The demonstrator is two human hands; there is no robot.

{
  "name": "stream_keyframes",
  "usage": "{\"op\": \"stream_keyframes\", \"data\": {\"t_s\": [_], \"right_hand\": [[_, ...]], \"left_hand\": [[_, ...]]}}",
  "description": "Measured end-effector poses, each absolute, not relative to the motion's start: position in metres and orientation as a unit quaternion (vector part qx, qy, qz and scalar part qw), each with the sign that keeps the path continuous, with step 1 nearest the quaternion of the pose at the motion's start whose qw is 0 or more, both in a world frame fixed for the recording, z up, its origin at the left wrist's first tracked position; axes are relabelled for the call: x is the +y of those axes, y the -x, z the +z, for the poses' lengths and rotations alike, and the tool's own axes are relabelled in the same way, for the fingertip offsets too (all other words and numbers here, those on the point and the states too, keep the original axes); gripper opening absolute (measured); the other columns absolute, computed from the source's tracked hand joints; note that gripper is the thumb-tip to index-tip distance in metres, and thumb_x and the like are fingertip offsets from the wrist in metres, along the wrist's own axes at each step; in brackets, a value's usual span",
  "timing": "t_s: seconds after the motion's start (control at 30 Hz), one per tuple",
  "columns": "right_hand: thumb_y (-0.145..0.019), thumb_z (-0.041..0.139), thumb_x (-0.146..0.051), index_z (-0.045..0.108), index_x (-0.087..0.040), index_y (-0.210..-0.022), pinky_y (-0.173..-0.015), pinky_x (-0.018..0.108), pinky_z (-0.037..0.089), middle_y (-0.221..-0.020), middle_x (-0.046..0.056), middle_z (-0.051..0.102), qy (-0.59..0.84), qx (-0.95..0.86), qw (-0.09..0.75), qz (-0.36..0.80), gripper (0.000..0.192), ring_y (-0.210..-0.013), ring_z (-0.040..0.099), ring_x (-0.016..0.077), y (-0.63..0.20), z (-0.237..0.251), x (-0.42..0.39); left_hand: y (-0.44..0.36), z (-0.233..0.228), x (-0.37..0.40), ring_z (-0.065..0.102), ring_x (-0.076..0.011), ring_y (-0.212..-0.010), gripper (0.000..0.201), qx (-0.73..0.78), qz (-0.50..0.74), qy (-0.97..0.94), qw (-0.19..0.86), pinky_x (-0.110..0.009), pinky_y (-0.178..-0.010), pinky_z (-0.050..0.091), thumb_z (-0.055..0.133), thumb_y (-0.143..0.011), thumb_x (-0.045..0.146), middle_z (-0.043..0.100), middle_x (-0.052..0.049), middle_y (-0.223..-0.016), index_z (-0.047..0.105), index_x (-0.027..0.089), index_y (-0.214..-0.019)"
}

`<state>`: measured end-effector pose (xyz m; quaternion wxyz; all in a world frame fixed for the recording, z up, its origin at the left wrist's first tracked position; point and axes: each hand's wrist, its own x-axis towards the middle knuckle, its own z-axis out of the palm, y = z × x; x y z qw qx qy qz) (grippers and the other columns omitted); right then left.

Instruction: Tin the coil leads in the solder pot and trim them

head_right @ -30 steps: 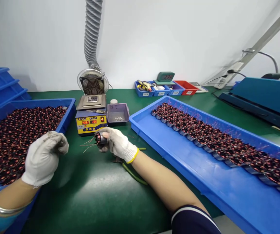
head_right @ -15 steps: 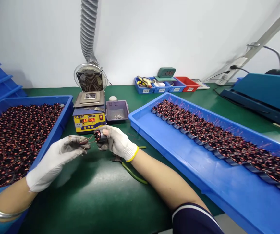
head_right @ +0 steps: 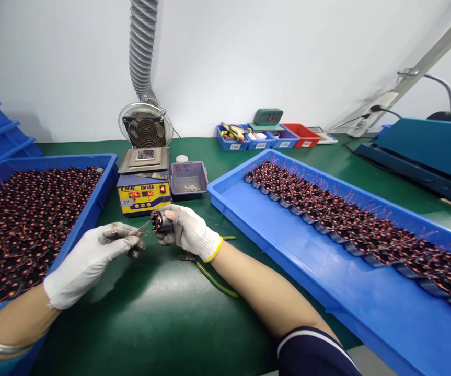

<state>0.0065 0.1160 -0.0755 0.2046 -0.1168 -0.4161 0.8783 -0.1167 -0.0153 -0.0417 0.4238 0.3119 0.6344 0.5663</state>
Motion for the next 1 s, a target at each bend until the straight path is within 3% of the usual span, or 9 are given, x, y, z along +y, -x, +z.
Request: {"op": "stream_keyframes", "data": {"t_s": [0.33, 0.5, 0.6, 0.7, 0.83, 1.0], "right_hand": [[-0.068, 0.061, -0.034, 0.059, -0.015, -0.083, -0.045, 0.022, 0.044, -0.062, -0.002, 0.054, 0.136, -0.452, 0.182, 0.863, 0.024, -0.049, 0.049, 0.0093, -0.01, -0.076, 0.119], [-0.07, 0.059, -0.034, 0.057, -0.017, -0.083, -0.046, 0.02, 0.043, -0.064, -0.001, 0.054, 0.158, -0.45, 0.205, 0.855, 0.021, -0.053, 0.049, 0.0098, -0.009, -0.076, 0.123], [-0.067, 0.061, -0.034, 0.058, -0.016, -0.083, -0.044, 0.02, 0.042, -0.063, -0.001, 0.054, 0.147, -0.444, 0.212, 0.858, 0.024, -0.051, 0.049, 0.0096, -0.009, -0.075, 0.123], [-0.064, 0.063, -0.034, 0.058, -0.015, -0.082, -0.042, 0.02, 0.041, -0.061, -0.002, 0.054, 0.144, -0.448, 0.214, 0.856, 0.026, -0.049, 0.048, 0.009, -0.008, -0.074, 0.12], [-0.063, 0.065, -0.033, 0.058, -0.015, -0.082, -0.043, 0.02, 0.043, -0.06, -0.002, 0.054, 0.162, -0.472, 0.227, 0.836, 0.028, -0.048, 0.049, 0.0085, -0.006, -0.075, 0.117], [-0.062, 0.066, -0.038, 0.06, -0.016, -0.082, -0.039, 0.019, 0.041, -0.061, -0.002, 0.055, 0.187, -0.464, 0.309, 0.809, 0.03, -0.045, 0.047, 0.0077, -0.007, -0.071, 0.127]], "left_hand": [[0.134, -0.044, -0.018, 0.055, -0.0101, -0.056, 0.009, 0.613, 0.571, -0.358, 0.413, -0.021, -0.054, 0.046, 0.072, -0.066, 0.021, 0.06, 0.002, -0.061, 0.064, 0.016, -0.067], [0.145, -0.046, -0.023, 0.052, -0.0101, -0.054, 0.011, 0.563, 0.634, -0.35, 0.399, -0.021, -0.049, 0.042, 0.071, -0.064, 0.022, 0.058, 0.003, -0.063, 0.061, 0.017, -0.063], [0.141, -0.047, -0.021, 0.058, -0.0131, -0.063, 0.014, 0.576, 0.638, -0.359, 0.364, -0.023, -0.055, 0.045, 0.067, -0.07, 0.03, 0.063, 0.0, -0.07, 0.065, 0.017, -0.074], [0.127, -0.046, -0.017, 0.059, -0.0146, -0.067, 0.028, 0.607, 0.577, -0.367, 0.405, -0.025, -0.058, 0.046, 0.063, -0.076, 0.041, 0.066, -0.003, -0.078, 0.064, 0.015, -0.087], [0.112, -0.042, -0.014, 0.052, -0.0102, -0.053, 0.031, 0.654, 0.511, -0.356, 0.429, -0.023, -0.051, 0.041, 0.063, -0.075, 0.043, 0.059, 0.0, -0.058, 0.058, 0.014, -0.064], [0.117, -0.046, -0.015, 0.049, -0.0101, -0.051, 0.027, 0.648, 0.476, -0.369, 0.465, -0.022, -0.05, 0.038, 0.064, -0.074, 0.039, 0.056, 0.002, -0.053, 0.056, 0.015, -0.062]]}}
